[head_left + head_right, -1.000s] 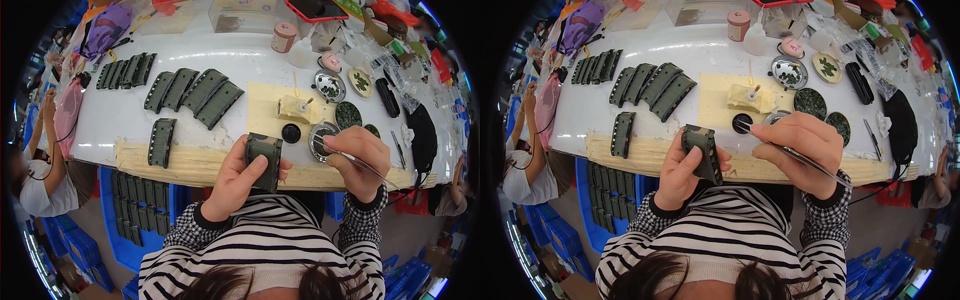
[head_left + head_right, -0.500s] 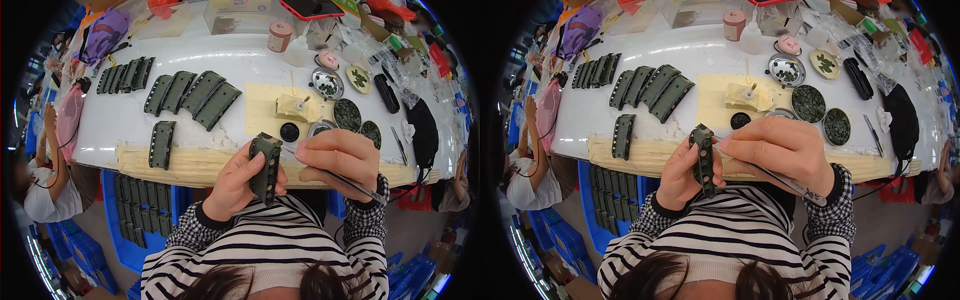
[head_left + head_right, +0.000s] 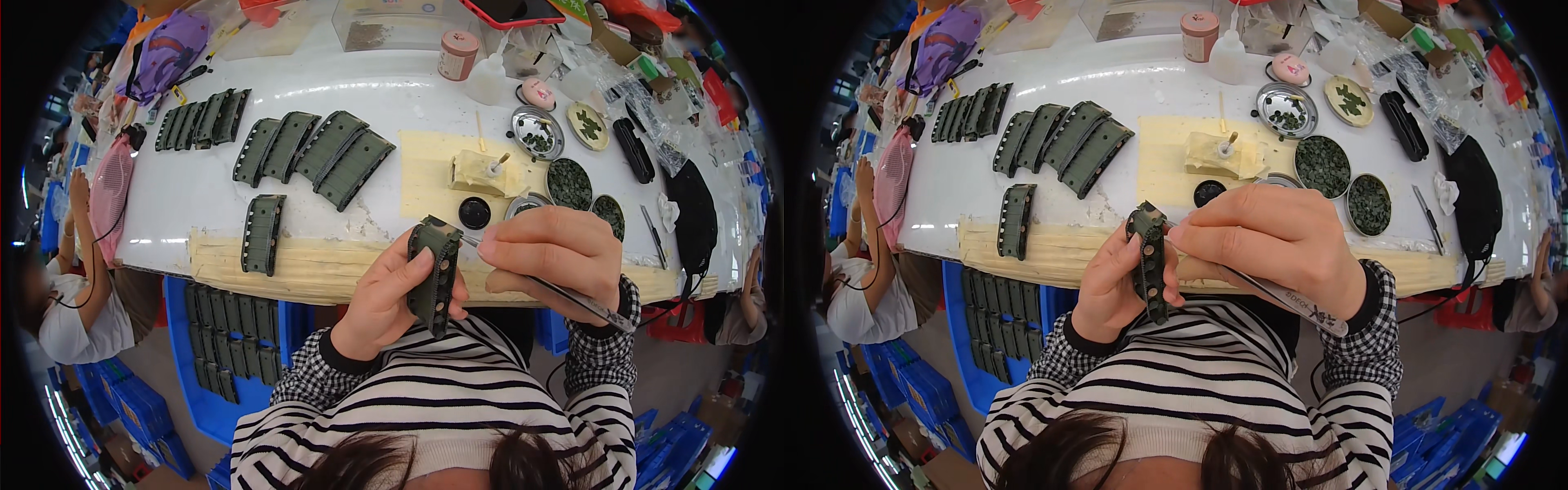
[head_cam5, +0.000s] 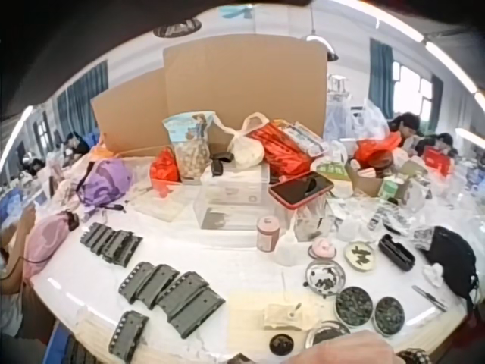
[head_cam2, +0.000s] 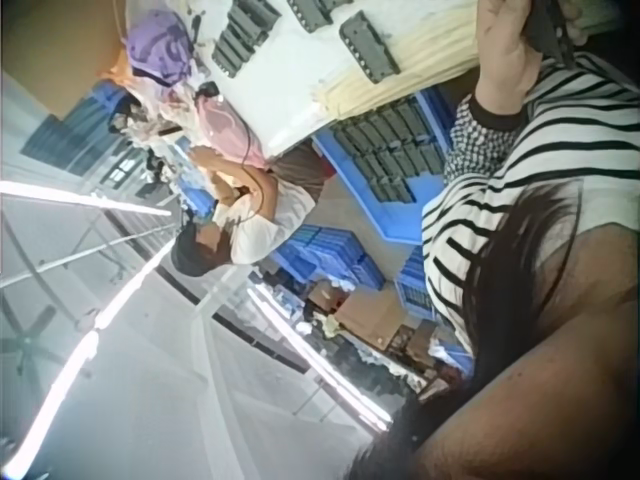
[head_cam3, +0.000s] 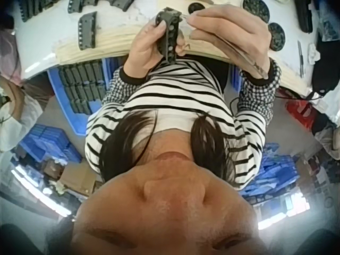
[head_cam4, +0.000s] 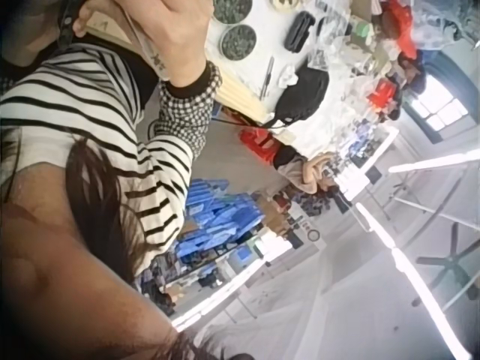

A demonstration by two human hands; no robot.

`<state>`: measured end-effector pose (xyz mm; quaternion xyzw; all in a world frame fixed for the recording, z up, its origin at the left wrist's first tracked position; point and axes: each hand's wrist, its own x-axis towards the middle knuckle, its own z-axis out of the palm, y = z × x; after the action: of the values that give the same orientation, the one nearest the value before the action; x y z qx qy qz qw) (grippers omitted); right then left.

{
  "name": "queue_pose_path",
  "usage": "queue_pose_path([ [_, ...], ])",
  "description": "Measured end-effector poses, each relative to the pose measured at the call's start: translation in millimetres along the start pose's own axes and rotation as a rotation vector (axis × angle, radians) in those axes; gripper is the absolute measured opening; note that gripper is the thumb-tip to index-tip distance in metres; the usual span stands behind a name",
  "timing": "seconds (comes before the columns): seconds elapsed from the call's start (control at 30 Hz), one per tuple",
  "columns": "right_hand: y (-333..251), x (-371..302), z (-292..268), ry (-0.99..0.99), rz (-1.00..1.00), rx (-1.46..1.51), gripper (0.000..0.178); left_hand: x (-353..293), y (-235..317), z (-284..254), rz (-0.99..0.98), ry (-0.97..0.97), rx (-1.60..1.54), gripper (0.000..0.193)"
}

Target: Assemble small components of miniature toy tanks using tweezers and adhesive.

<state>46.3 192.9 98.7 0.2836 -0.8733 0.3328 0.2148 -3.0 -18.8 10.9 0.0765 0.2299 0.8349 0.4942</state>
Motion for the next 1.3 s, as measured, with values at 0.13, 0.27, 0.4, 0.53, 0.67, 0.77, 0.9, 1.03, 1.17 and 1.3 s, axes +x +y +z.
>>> queue_pose_path([
  [0.13, 0, 0, 0, 0.000, 0.011, 0.005, 0.031, 1, 1, -1, -0.003, -0.010, -0.005, 0.028],
  [0.27, 0, 1, -1, -0.013, -0.016, -0.019, 0.030, 1, 0, -1, -0.008, -0.015, -0.014, 0.028],
  [0.4, 1, -1, 1, -0.019, -0.055, -0.042, 0.030, 0, 0, 0, -0.018, -0.010, -0.030, 0.027],
  [0.53, 1, -1, 1, -0.018, -0.066, -0.044, 0.029, 0, 0, 0, -0.025, 0.003, -0.038, 0.026],
  [0.67, 5, -2, 0, -0.021, -0.081, -0.036, 0.034, 0, 0, -1, -0.009, -0.011, -0.002, 0.027],
  [0.77, 5, -2, -5, -0.009, -0.011, 0.029, 0.026, 1, 0, 1, 0.057, 0.008, 0.150, 0.029],
  [0.9, 6, -15, -8, 0.275, 0.199, -0.003, 0.020, 1, -1, 4, 0.304, 0.042, 0.513, 0.034],
  [1.03, 23, -13, 1, 0.410, 0.382, -0.151, 0.014, 3, -1, 3, 0.386, 0.069, 0.552, 0.051],
  [1.17, 38, -11, 9, 0.348, 0.439, -0.289, 0.014, 5, -1, 10, 0.329, 0.164, 0.609, 0.061],
  [1.3, 47, -8, 16, 0.291, 0.430, -0.350, 0.019, 4, -1, 7, 0.360, 0.129, 0.601, 0.060],
])
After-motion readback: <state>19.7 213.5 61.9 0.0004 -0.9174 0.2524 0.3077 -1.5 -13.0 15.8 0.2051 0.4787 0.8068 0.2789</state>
